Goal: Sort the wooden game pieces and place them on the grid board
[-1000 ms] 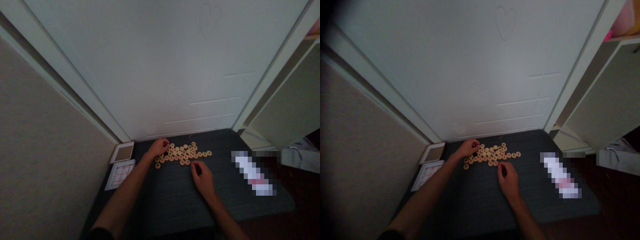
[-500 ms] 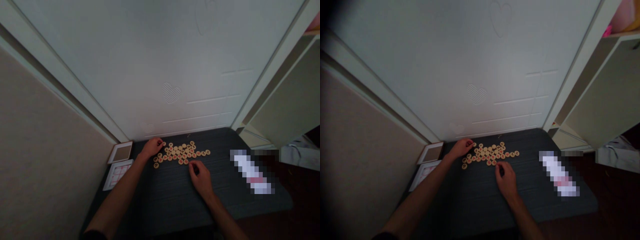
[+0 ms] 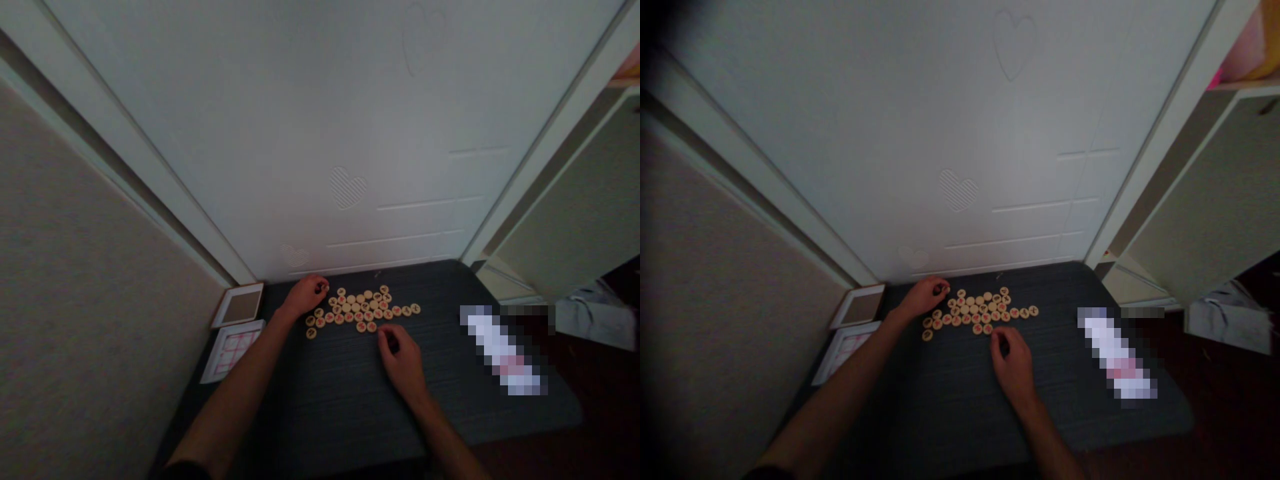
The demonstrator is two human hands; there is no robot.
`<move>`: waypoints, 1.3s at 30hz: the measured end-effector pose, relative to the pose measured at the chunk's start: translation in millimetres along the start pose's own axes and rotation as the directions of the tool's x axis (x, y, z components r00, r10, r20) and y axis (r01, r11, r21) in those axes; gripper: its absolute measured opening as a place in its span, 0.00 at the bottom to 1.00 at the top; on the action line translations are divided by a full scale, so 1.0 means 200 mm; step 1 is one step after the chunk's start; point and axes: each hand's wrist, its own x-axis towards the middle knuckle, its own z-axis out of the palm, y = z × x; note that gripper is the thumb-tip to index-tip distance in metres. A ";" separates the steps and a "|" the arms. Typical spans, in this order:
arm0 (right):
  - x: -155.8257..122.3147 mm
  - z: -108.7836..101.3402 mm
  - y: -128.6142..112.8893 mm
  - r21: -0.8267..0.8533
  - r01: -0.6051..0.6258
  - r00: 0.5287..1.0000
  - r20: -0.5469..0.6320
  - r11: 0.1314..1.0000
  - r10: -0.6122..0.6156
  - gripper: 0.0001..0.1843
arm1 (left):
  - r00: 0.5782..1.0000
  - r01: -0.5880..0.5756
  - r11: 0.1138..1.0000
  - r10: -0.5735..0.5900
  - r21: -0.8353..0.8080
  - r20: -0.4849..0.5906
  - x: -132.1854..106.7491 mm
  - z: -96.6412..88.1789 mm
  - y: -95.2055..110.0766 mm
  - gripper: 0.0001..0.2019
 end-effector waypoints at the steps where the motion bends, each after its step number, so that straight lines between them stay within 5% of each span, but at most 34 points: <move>1: 0.00 0.00 0.00 0.001 -0.002 1.000 0.001 1.000 0.002 0.11 | 1.000 -0.003 1.000 0.003 -0.004 -0.003 0.00 0.00 0.00 0.12; 8: 0.00 0.00 0.00 0.018 -0.023 1.000 -0.008 1.000 0.024 0.11 | 0.996 0.042 0.998 -0.046 -0.047 -0.079 -0.04 -0.06 0.06 0.11; 16: 0.00 0.00 0.00 0.018 -0.047 0.999 0.008 0.999 0.047 0.11 | 0.995 -0.008 0.994 -0.003 -0.105 -0.104 -0.58 -0.04 0.25 0.10; 19: 0.00 0.00 0.01 0.017 -0.045 0.999 0.016 0.999 0.045 0.13 | 0.992 -0.018 0.991 0.001 -0.132 -0.127 -0.70 -0.02 0.28 0.09; 39: 0.00 0.01 0.04 0.014 -0.048 0.999 0.009 0.999 0.047 0.15 | 0.985 -0.039 0.999 0.044 0.032 -0.164 -0.71 0.10 0.23 0.07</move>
